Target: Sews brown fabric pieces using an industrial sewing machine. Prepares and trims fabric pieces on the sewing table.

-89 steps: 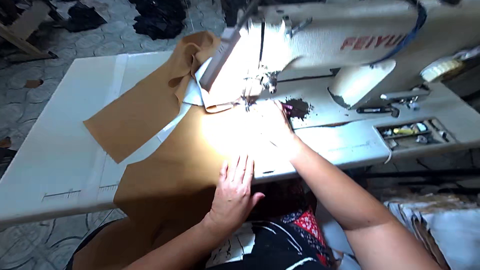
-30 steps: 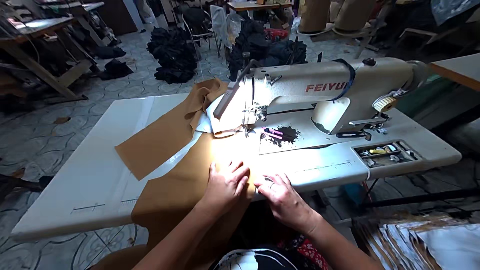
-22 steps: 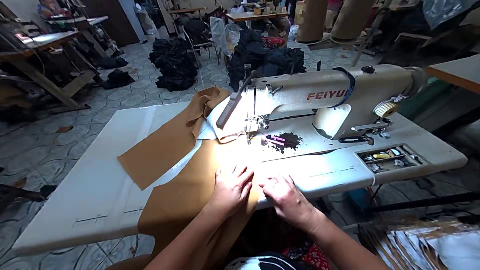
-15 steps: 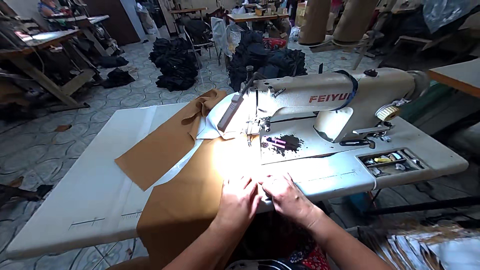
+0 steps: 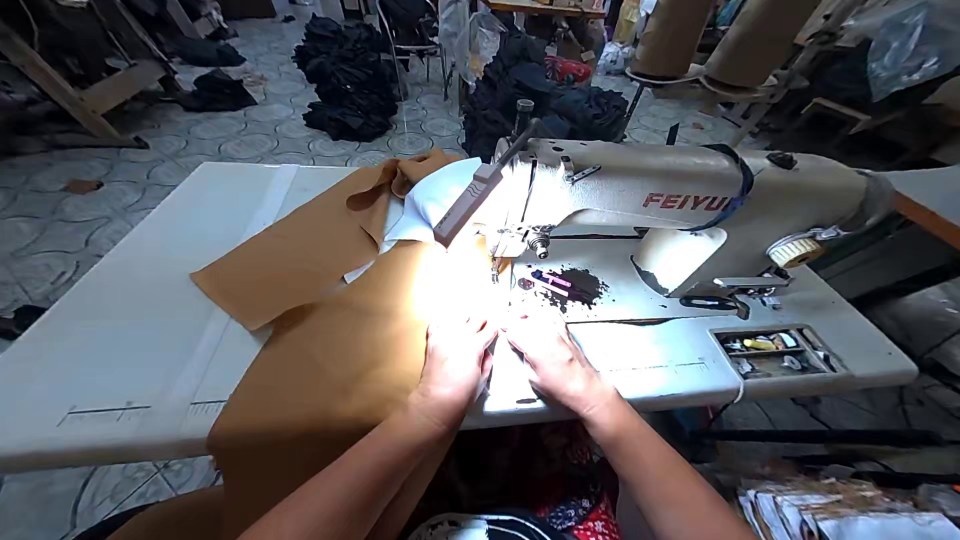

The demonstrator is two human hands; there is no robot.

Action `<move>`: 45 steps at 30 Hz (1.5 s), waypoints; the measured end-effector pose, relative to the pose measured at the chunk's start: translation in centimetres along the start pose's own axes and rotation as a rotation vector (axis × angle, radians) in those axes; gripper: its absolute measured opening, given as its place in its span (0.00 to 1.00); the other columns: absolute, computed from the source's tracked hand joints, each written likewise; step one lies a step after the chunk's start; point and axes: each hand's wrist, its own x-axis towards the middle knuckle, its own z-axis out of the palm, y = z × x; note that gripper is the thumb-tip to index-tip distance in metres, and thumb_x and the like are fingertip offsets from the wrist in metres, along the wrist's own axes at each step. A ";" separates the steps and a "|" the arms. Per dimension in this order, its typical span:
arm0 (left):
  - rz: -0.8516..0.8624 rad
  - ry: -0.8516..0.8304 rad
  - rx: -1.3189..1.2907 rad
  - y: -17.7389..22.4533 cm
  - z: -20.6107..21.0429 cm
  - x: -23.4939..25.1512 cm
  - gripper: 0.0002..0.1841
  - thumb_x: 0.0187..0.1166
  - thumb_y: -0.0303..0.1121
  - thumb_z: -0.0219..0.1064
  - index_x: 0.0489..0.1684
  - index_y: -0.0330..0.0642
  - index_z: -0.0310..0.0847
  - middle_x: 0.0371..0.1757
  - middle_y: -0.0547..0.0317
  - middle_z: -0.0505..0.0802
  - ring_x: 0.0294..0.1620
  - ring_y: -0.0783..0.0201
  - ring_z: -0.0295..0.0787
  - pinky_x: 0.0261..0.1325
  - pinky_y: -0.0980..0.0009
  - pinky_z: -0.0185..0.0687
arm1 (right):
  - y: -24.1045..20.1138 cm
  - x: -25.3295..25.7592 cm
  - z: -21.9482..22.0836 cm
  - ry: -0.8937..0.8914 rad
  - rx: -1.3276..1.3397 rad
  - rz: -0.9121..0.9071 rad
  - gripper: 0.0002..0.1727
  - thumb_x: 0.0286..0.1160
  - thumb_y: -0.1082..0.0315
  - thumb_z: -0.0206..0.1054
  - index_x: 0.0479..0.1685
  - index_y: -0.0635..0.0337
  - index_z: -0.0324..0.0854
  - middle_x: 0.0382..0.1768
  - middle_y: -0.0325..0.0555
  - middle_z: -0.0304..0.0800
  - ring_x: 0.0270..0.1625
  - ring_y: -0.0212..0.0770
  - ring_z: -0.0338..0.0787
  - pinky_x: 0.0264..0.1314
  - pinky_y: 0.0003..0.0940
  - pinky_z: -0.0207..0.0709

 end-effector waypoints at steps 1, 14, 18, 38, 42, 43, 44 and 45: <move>0.001 -0.006 0.001 -0.3 0.0 0.7 0.19 0.73 0.24 0.65 0.59 0.48 0.94 0.63 0.51 0.94 0.64 0.42 0.89 0.63 0.36 0.76 | 0.2 0.7 0.0 -0.027 0.009 0.010 0.13 0.78 0.69 0.61 0.49 0.60 0.92 0.53 0.50 0.95 0.66 0.55 0.88 0.73 0.56 0.75; -0.070 -0.220 -0.034 -3.4 0.3 7.5 0.16 0.81 0.26 0.62 0.62 0.42 0.90 0.69 0.47 0.89 0.71 0.40 0.81 0.70 0.34 0.68 | 1.9 4.7 0.8 -0.118 0.047 0.296 0.12 0.77 0.74 0.62 0.51 0.60 0.90 0.56 0.52 0.91 0.70 0.54 0.84 0.79 0.51 0.70; -0.064 -0.220 -0.020 -3.3 0.1 7.8 0.16 0.81 0.26 0.63 0.62 0.42 0.90 0.70 0.45 0.88 0.73 0.39 0.80 0.71 0.33 0.67 | 1.9 4.5 1.1 -0.033 0.053 0.331 0.15 0.76 0.74 0.64 0.57 0.63 0.90 0.62 0.59 0.89 0.72 0.59 0.83 0.80 0.55 0.70; -0.240 -0.457 0.061 -2.0 -5.0 5.3 0.27 0.90 0.48 0.54 0.80 0.41 0.75 0.81 0.43 0.78 0.83 0.42 0.71 0.79 0.40 0.65 | 2.1 4.6 0.8 0.034 0.119 0.314 0.13 0.72 0.76 0.60 0.46 0.66 0.91 0.51 0.58 0.93 0.63 0.56 0.88 0.75 0.50 0.75; -0.466 -0.771 0.236 -2.5 -11.7 1.9 0.25 0.87 0.49 0.62 0.49 0.29 0.85 0.55 0.34 0.91 0.60 0.35 0.88 0.58 0.40 0.81 | 2.1 4.2 0.8 0.021 0.106 0.333 0.15 0.74 0.75 0.60 0.50 0.65 0.91 0.55 0.58 0.93 0.66 0.57 0.88 0.77 0.50 0.74; -0.501 -0.843 0.290 -3.3 -12.8 1.9 0.26 0.86 0.51 0.62 0.45 0.29 0.85 0.52 0.34 0.91 0.60 0.35 0.88 0.57 0.40 0.81 | 2.1 4.2 0.9 0.024 0.103 0.331 0.15 0.74 0.75 0.60 0.50 0.64 0.91 0.54 0.58 0.93 0.66 0.56 0.88 0.76 0.50 0.75; -0.530 -0.889 0.341 -4.5 -13.4 2.3 0.27 0.85 0.52 0.63 0.45 0.29 0.84 0.52 0.34 0.90 0.61 0.35 0.88 0.57 0.40 0.81 | 2.1 4.3 0.9 0.010 0.107 0.341 0.15 0.75 0.74 0.59 0.51 0.64 0.91 0.55 0.58 0.92 0.67 0.56 0.87 0.77 0.49 0.75; -0.556 -0.894 0.375 -6.0 -13.8 2.9 0.29 0.84 0.54 0.65 0.47 0.28 0.85 0.53 0.33 0.90 0.62 0.34 0.87 0.59 0.39 0.80 | 2.0 4.5 0.8 -0.008 0.111 0.355 0.16 0.75 0.74 0.59 0.52 0.64 0.91 0.57 0.59 0.91 0.68 0.57 0.86 0.78 0.50 0.74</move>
